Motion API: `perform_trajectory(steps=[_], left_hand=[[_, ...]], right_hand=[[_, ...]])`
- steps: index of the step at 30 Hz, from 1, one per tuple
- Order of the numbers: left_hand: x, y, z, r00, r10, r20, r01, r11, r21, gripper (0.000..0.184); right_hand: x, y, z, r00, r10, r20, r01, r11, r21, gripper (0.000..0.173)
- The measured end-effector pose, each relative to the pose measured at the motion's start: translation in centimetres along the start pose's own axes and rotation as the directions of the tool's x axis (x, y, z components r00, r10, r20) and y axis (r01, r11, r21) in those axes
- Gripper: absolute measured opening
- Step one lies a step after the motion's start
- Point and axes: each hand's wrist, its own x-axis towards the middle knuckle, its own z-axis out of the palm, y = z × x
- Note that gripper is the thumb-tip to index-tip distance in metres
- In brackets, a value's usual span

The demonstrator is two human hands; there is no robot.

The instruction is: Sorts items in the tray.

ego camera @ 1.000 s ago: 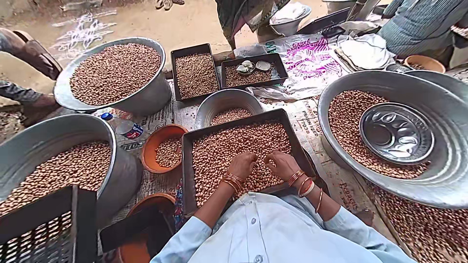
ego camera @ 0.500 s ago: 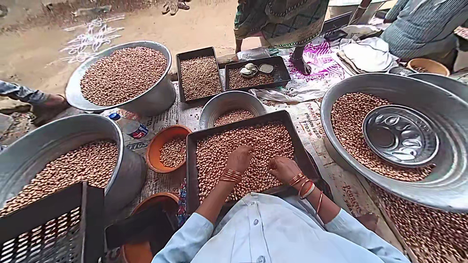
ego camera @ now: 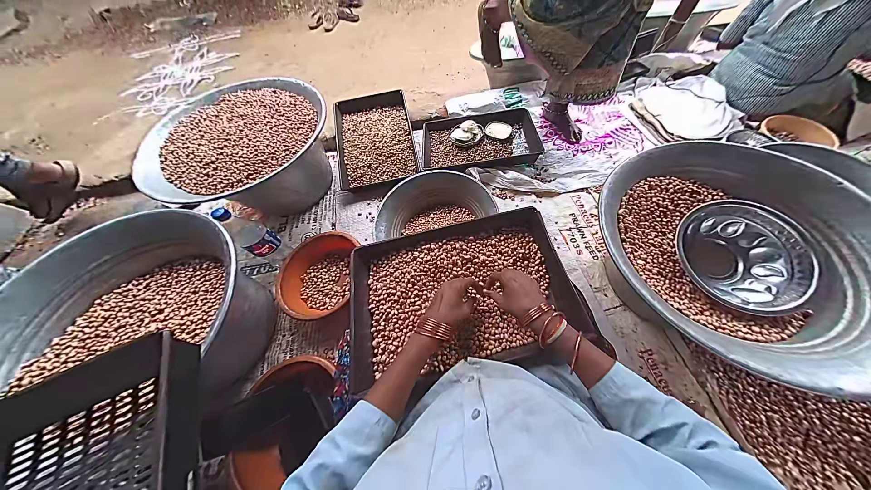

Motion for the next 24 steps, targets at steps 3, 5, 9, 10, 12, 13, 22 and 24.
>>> perform_trajectory(steps=[3, 5, 9, 10, 12, 13, 22, 24], left_hand=[[0.2, 0.7, 1.1, 0.995, -0.068, 0.068, 0.054, 0.980, 0.194, 0.032], [0.1, 0.7, 1.0, 0.996, -0.074, 0.057, 0.062, 0.979, 0.193, 0.030], [-0.5, -0.8, 0.1, 1.000, -0.029, -0.008, 0.026, 0.976, -0.216, 0.025], [-0.7, -1.0, -0.3, 0.999, -0.031, 0.033, 0.040, 0.943, -0.329, 0.027], [-1.5, -0.9, -0.4, 0.991, 0.030, 0.130, 0.021, 0.926, -0.377, 0.032], [-1.8, -0.6, 0.0, 0.981, 0.085, 0.174, -0.020, 0.938, -0.345, 0.031], [-2.5, 2.8, 4.4, 0.917, 0.143, 0.372, -0.215, 0.964, 0.159, 0.026], [-2.5, 3.0, 4.2, 0.916, 0.149, 0.373, -0.218, 0.964, 0.151, 0.026]], right_hand=[[0.5, -0.8, 0.9, 1.000, -0.005, 0.014, 0.007, 0.989, -0.147, 0.032], [0.7, -1.0, 1.1, 1.000, -0.010, 0.023, 0.013, 0.984, -0.175, 0.031], [0.7, 0.1, 1.1, 0.997, -0.019, 0.071, 0.026, 0.995, -0.093, 0.029], [0.6, 0.6, 0.8, 0.996, -0.028, 0.090, 0.030, 0.999, -0.022, 0.029], [0.2, 2.2, 0.3, 0.994, -0.095, 0.058, 0.077, 0.963, 0.260, 0.023], [0.0, 3.3, 0.2, 0.991, -0.134, 0.019, 0.108, 0.868, 0.484, 0.016], [-5.1, 6.8, -0.7, 0.998, 0.039, -0.056, 0.043, 0.276, 0.960, 0.017], [-5.6, 6.8, -0.3, 0.997, -0.001, -0.083, 0.070, 0.542, 0.838, 0.008]])
